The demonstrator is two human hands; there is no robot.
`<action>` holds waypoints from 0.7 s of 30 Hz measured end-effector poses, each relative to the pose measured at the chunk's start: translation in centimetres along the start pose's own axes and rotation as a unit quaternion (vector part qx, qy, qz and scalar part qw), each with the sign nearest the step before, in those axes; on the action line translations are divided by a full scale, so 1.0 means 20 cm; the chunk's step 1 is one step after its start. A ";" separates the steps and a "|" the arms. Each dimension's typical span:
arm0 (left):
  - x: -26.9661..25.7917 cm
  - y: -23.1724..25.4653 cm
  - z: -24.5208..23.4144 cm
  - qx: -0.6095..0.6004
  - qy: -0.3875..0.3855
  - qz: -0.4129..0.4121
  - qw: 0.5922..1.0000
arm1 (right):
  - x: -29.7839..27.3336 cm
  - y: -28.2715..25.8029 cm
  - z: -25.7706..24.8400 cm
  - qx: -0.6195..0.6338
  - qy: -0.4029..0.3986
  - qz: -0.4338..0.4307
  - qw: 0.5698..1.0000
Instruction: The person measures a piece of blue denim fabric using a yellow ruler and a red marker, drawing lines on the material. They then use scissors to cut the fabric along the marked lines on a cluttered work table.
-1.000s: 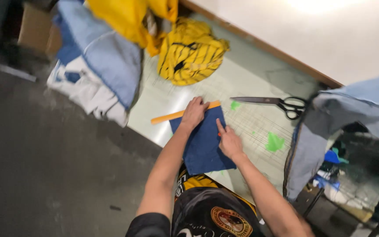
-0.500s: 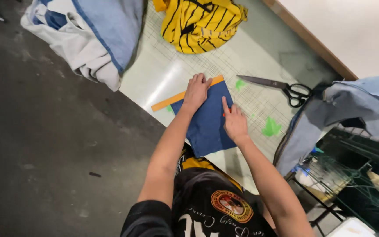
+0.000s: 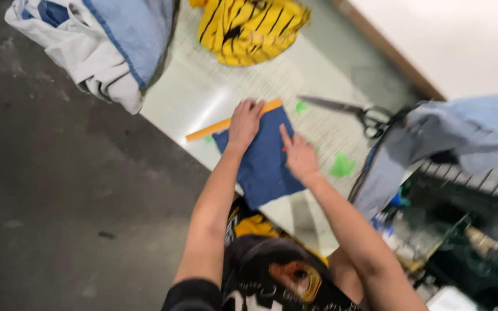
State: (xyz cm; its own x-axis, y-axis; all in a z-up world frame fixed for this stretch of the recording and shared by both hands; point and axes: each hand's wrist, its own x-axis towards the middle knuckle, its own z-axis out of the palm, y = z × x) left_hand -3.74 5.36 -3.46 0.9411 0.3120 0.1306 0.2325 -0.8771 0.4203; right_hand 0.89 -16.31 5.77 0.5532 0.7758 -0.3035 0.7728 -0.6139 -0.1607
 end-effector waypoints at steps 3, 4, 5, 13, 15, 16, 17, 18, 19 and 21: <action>-0.11 0.19 -0.23 -0.027 0.094 -0.021 0.995 | -0.01 0.03 0.03 -0.026 -0.009 -0.019 0.999; -0.14 0.24 -0.25 -0.017 0.107 -0.025 0.994 | 0.01 0.07 0.05 -0.029 0.001 -0.033 0.999; -0.19 0.30 -0.27 0.014 0.115 -0.032 0.993 | 0.01 0.10 0.09 -0.010 -0.013 -0.032 0.999; -0.52 0.55 -0.21 0.102 -0.048 -0.176 0.978 | 0.10 0.24 -0.04 0.047 0.034 -0.058 0.997; -0.54 0.59 -0.21 0.127 -0.068 -0.211 0.967 | 0.15 0.25 -0.06 0.054 0.098 -0.087 0.990; -0.53 0.59 -0.19 0.124 -0.069 -0.218 0.966 | 0.19 0.27 -0.03 0.052 0.092 -0.091 0.990; -0.54 0.58 -0.18 0.125 -0.076 -0.225 0.963 | 0.23 0.28 0.01 0.033 0.089 -0.101 0.990; -0.55 0.58 -0.18 0.127 -0.082 -0.232 0.961 | 0.26 0.29 0.05 0.013 0.087 -0.111 0.990; -0.55 0.56 -0.17 0.126 -0.085 -0.240 0.959 | 0.26 0.29 0.06 0.014 0.080 -0.118 0.990; -0.56 0.51 -0.16 0.121 -0.088 -0.226 0.963 | 0.27 0.29 0.05 -0.021 0.061 -0.110 0.992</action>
State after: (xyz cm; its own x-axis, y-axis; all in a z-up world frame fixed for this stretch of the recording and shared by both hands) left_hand -12.73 -6.02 2.25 0.7526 0.6338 -0.1785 0.6581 -0.7326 0.1739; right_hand 8.03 -15.73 2.15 0.4020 0.9035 -0.1488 0.8895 -0.4239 -0.1704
